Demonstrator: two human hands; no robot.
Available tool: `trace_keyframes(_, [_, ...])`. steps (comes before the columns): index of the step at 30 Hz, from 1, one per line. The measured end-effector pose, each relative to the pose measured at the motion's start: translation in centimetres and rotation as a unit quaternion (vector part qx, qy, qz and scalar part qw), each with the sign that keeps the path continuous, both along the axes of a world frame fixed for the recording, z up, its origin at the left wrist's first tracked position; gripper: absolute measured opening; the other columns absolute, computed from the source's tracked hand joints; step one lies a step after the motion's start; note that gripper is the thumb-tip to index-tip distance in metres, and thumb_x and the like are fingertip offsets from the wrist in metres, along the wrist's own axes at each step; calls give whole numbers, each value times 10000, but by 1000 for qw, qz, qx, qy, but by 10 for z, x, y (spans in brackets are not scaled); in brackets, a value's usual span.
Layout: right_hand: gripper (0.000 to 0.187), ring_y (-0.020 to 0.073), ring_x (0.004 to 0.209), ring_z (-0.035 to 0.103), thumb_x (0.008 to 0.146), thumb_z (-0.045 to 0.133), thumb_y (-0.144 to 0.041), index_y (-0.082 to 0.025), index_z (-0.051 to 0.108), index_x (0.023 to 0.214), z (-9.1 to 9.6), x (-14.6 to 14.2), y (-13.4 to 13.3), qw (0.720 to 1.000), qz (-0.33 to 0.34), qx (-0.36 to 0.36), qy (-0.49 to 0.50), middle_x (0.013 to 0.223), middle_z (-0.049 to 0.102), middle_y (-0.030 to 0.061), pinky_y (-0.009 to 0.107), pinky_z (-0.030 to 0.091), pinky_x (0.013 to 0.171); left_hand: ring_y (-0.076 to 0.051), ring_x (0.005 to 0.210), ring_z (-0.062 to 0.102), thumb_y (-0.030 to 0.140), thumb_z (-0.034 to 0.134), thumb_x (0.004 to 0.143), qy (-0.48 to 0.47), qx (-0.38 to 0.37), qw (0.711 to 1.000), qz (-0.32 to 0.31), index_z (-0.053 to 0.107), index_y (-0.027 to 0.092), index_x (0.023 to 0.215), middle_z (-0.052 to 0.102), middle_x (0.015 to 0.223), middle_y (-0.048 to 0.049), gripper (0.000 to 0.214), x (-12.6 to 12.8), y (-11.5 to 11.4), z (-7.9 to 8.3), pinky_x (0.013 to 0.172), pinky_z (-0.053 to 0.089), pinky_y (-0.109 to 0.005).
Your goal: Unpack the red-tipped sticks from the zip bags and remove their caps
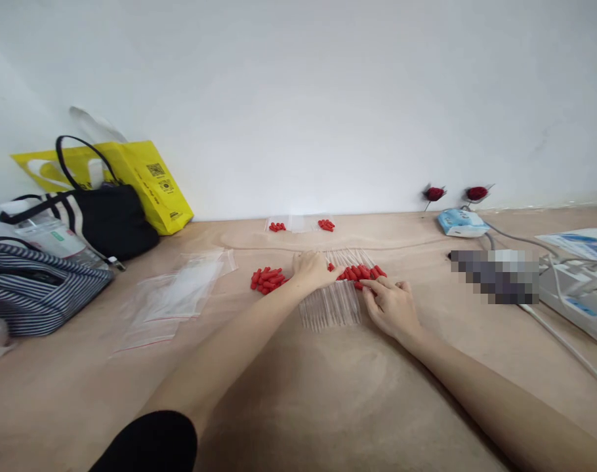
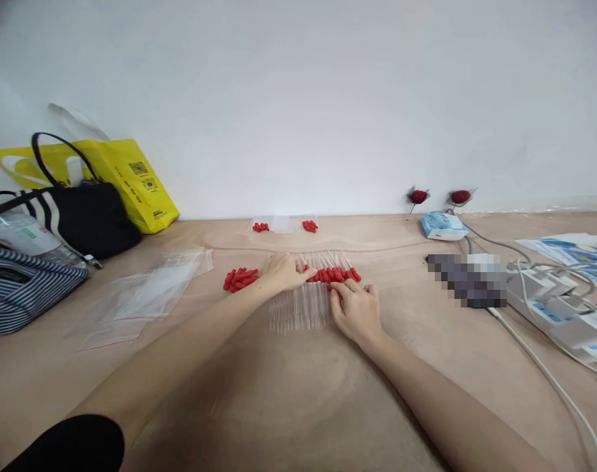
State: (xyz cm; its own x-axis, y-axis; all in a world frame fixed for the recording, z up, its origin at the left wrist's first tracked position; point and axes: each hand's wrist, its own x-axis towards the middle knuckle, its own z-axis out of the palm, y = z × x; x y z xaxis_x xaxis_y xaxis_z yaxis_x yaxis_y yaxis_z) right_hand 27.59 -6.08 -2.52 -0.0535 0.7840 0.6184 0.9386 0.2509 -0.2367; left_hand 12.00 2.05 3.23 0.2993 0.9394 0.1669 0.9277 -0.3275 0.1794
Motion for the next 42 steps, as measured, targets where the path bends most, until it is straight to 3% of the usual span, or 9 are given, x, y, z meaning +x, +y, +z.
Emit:
trace_keyframes(5, [253,126,635,527,812,399,-243,-201,645,850,1,2,1,1000,0,4,7,716,629,29,289,234,649,-272,846,585,506,510,665,45,-23,998,43,640,162,624,659,743,-119,370,22,10,-2,800,359,-386])
trace_keyframes(11, [241,123,631,531,813,409,-252,-195,643,826,0,0,1,1000,5,18,16,704,626,31,292,253,662,-259,796,590,425,483,696,33,-12,998,60,637,170,631,648,705,-93,305,13,2,4,747,363,-371])
trace_keyframes(15, [220,132,655,541,814,418,-270,-196,617,871,-1,0,1,998,14,38,45,743,623,35,301,296,679,-214,706,565,374,489,706,0,90,996,-6,600,180,589,613,653,-44,253,-21,-24,7,700,353,-355])
trace_keyframes(19, [342,201,876,533,779,483,-346,-166,529,1066,1,-1,0,990,63,98,77,946,581,102,334,379,736,-185,713,524,306,546,687,-27,205,970,-123,577,186,608,587,678,-24,146,-66,-52,-7,694,345,-339])
trace_keyframes(23, [427,228,1027,476,766,518,-371,-226,482,1166,6,-6,-4,982,156,106,-25,1101,536,89,404,354,870,-159,675,497,316,535,732,-46,270,944,-186,586,192,647,567,653,-21,158,-93,-63,-26,687,358,-321])
trace_keyframes(29, [347,220,1119,432,788,520,-364,-279,531,1124,10,-19,-9,972,173,110,-112,1167,546,42,465,207,987,-148,657,500,293,549,744,-43,340,908,-240,589,193,653,552,608,-11,141,-96,-63,-37,686,367,-311])
trace_keyframes(37, [191,171,961,549,816,500,-256,-272,615,968,4,-32,-7,967,218,98,-93,837,681,-25,511,110,1015,-137,616,498,290,567,738,-73,360,896,-250,580,191,664,538,574,1,124,-95,-67,-38,674,381,-311])
trace_keyframes(39, [207,159,936,563,819,485,-217,-276,612,971,2,-33,-7,965,226,102,-81,804,686,-31,513,104,1021,-148,658,520,302,568,740,-84,343,902,-250,596,195,713,572,625,-13,114,-94,-68,-38,699,393,-321])
trace_keyframes(42, [245,156,947,566,810,466,-160,-277,610,970,1,-34,-7,959,242,128,-70,817,687,-38,507,117,1028,-195,889,551,343,555,755,-85,290,911,-280,599,197,942,635,887,-62,241,-92,-68,-40,833,387,-375])
